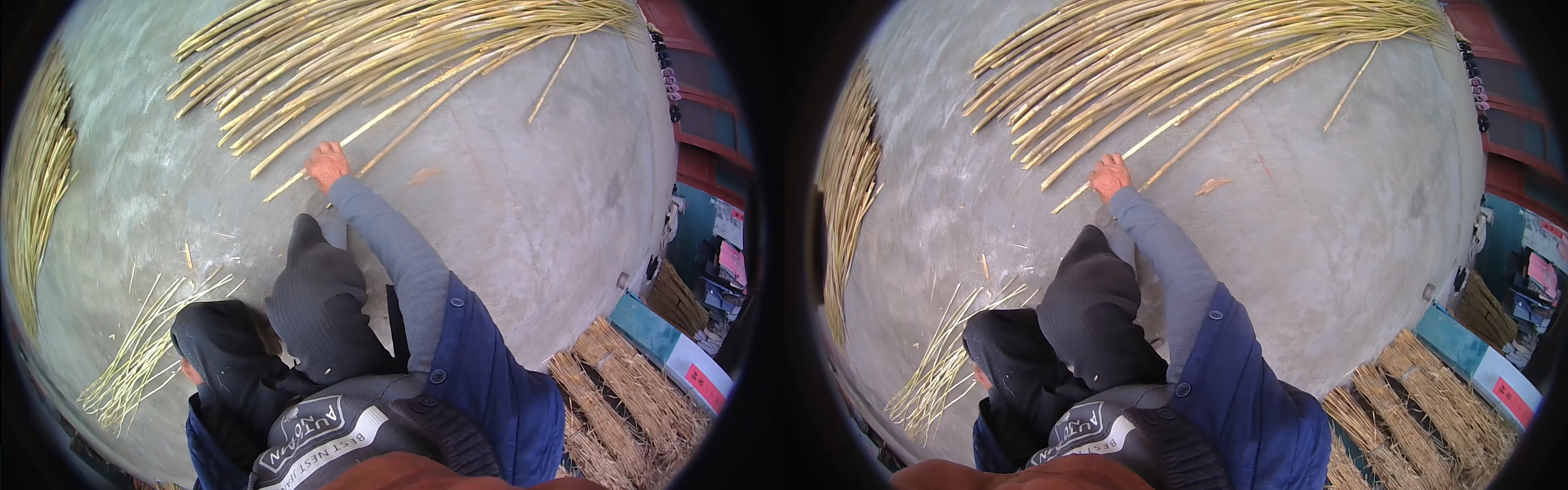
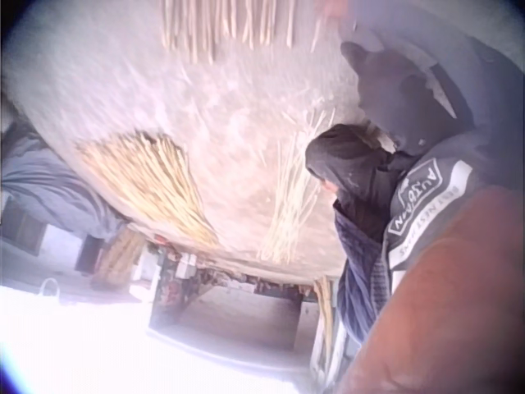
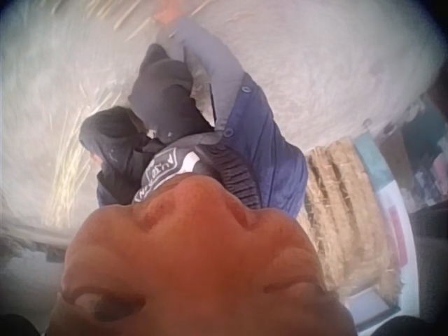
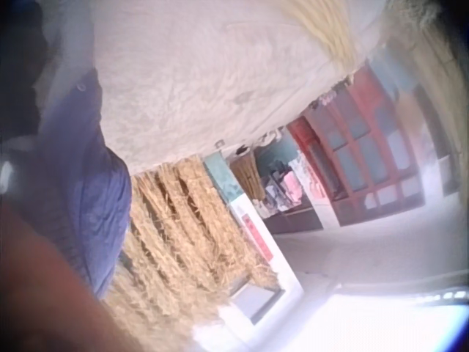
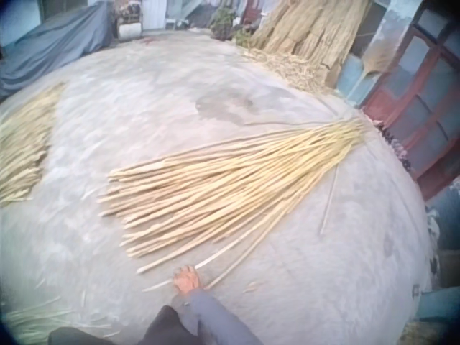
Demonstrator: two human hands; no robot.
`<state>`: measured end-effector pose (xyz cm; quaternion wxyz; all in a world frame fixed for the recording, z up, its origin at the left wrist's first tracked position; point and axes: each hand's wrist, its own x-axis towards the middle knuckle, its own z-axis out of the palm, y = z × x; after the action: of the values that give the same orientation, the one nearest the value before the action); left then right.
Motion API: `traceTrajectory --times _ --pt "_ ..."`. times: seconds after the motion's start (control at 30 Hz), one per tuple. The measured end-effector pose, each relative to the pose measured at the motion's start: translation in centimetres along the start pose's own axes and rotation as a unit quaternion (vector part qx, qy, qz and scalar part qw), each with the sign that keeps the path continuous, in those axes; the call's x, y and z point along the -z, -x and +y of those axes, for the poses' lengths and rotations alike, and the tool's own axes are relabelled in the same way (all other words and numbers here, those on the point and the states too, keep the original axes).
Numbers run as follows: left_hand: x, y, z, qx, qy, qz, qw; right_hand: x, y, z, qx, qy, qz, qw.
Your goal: The person sits on a concrete floor and uses a small knife to split long dried sticks into thin strips. They hold each stick with one hand and draw the knife along its length to peel off fibers, then place the processed pieces into a pile on the floor.
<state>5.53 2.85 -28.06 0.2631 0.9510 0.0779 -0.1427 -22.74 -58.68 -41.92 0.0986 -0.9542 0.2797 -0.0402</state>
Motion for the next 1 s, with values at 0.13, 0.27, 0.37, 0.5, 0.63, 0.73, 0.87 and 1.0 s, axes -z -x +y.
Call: traceTrajectory --times 0.13,0.27,0.37,0.5,0.63,0.73,0.87,1.0 --pt "-0.2 -0.7 0.3 -0.023 0.006 0.006 1.000 6.2 -2.8 -2.5 0.077 -0.048 0.083 0.992" --pt "-0.5 -1.0 2.1 -0.064 0.022 0.013 0.998 14.4 -5.6 -5.3 0.160 -0.141 0.188 0.959" --pt "-0.1 -0.6 5.3 -0.114 0.061 0.019 0.991 21.3 -6.3 -8.2 0.210 -0.156 0.198 0.945" --pt "3.2 2.0 12.1 -0.143 0.201 0.016 0.969 29.8 -5.3 -12.5 0.251 -0.182 0.192 0.931" --pt "7.3 7.7 20.3 -0.214 0.313 -0.052 0.924 36.1 -3.3 -17.7 0.277 -0.167 0.211 0.923" --pt "9.5 12.5 24.9 -0.298 0.361 -0.093 0.879 39.5 -1.4 -21.6 0.305 -0.185 0.187 0.915" --pt "11.9 16.1 27.1 -0.313 0.472 -0.167 0.807 42.1 0.9 -26.1 0.317 -0.210 0.148 0.913" --pt "13.9 17.2 26.6 -0.317 0.493 -0.150 0.797 43.3 2.7 -29.7 0.321 -0.238 0.123 0.909"
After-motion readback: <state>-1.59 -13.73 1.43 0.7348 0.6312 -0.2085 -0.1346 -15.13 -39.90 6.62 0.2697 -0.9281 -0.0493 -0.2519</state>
